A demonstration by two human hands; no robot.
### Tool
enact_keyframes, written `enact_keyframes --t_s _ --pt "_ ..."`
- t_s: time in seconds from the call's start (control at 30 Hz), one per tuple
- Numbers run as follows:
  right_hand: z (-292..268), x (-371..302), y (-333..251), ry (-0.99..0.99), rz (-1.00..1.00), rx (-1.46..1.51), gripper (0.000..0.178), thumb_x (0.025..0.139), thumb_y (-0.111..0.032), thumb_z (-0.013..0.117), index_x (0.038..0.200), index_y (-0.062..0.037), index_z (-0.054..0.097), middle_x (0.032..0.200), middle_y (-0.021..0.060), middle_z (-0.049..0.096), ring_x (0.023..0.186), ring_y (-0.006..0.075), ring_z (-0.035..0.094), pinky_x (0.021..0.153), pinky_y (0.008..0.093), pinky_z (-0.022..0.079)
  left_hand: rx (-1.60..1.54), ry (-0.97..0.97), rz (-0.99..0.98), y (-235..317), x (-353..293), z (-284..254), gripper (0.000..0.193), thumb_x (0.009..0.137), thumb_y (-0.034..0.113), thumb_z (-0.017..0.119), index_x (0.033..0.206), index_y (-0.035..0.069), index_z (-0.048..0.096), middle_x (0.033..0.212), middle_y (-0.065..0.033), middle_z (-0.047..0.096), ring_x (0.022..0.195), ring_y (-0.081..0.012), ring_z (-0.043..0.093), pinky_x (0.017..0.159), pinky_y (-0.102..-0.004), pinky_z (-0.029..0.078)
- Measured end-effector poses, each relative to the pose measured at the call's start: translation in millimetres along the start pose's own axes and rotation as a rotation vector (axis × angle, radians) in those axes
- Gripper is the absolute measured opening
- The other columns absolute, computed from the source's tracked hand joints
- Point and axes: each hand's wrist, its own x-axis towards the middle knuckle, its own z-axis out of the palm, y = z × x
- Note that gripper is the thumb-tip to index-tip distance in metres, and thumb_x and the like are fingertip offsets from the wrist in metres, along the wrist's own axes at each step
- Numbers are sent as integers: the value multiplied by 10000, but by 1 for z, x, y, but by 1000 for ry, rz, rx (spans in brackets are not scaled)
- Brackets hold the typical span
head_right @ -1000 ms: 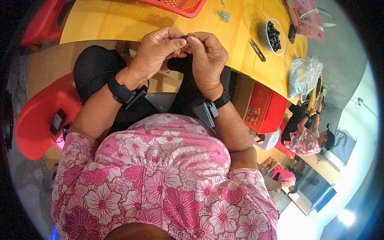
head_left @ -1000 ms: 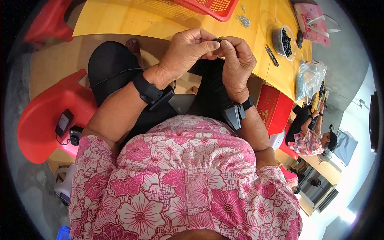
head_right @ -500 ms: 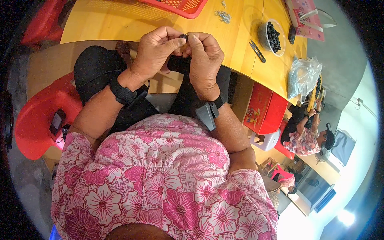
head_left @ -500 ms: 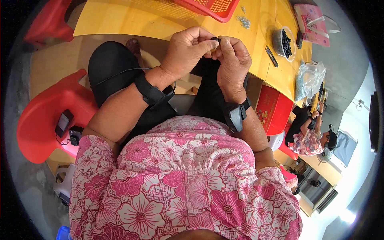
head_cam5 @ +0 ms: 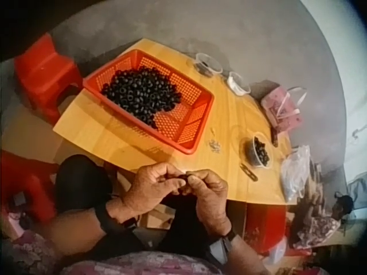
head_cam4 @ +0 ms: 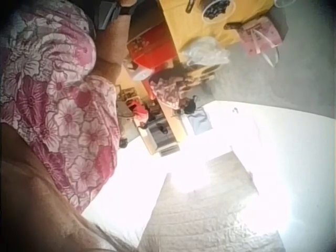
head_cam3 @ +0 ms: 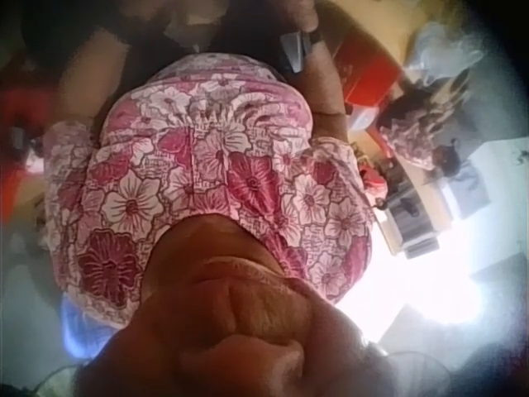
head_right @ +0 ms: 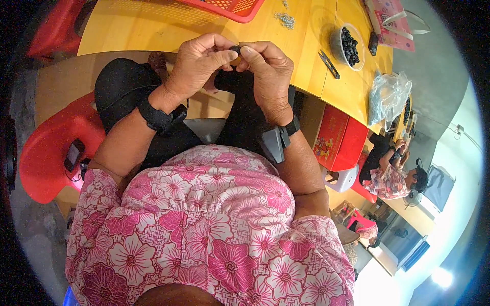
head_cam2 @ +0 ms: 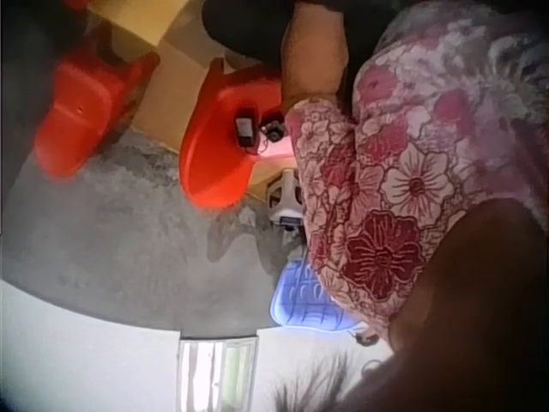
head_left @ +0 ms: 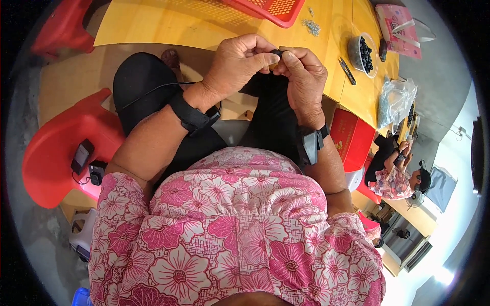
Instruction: The person takes black plastic components from a basket and assembles them by fitting small pieces together by hand.
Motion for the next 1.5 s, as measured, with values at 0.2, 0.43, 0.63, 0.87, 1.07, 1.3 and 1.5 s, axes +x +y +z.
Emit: enact_keyframes --t_s 0.2,0.43,0.63,0.87,1.07,1.3,1.5 --pt "-9 2 3 -161 267 413 126 872 -110 618 955 -16 602 819 52 612 685 124 564 637 263 503 21 -2 9 2 0 2 142 855 115 655 954 16 628 786 -2 623 675 -51 557 614 -186 472" --pt "-15 1 5 -359 576 740 269 864 -245 646 1008 -28 580 891 33 582 705 125 517 667 275 484 55 5 120 2 0 1 150 849 81 648 979 5 642 833 -2 588 743 -69 558 681 -202 467" --pt "-13 0 4 -356 523 678 264 864 -266 644 965 -26 603 841 30 587 668 110 478 618 268 430 67 -9 110 1 1 0 145 845 75 652 972 8 644 831 2 564 751 -71 550 697 -204 462" --pt "-15 1 -2 -350 498 610 242 865 -251 638 942 -23 608 812 25 583 654 100 460 610 267 412 156 -19 148 -2 1 0 138 846 79 650 973 25 643 840 14 565 706 -52 525 623 -188 448" --pt "-16 3 -4 -373 476 598 239 870 -250 632 950 -26 608 803 14 569 647 92 446 620 265 414 65 4 52 0 1 2 195 825 125 685 995 34 657 816 0 625 748 -58 567 697 -203 482" --pt "-13 -1 -6 -377 452 532 269 872 -272 631 968 -22 608 775 9 564 637 91 451 623 277 442 -13 -45 97 -1 2 2 200 844 123 667 1024 40 642 820 -9 644 735 -63 588 681 -197 490" --pt "-10 -2 -16 -302 248 185 187 868 -183 631 940 -10 633 770 16 584 629 92 492 590 256 458 -20 -107 1 5 -2 4 257 899 169 600 1132 61 597 871 19 580 698 -40 517 611 -175 464"
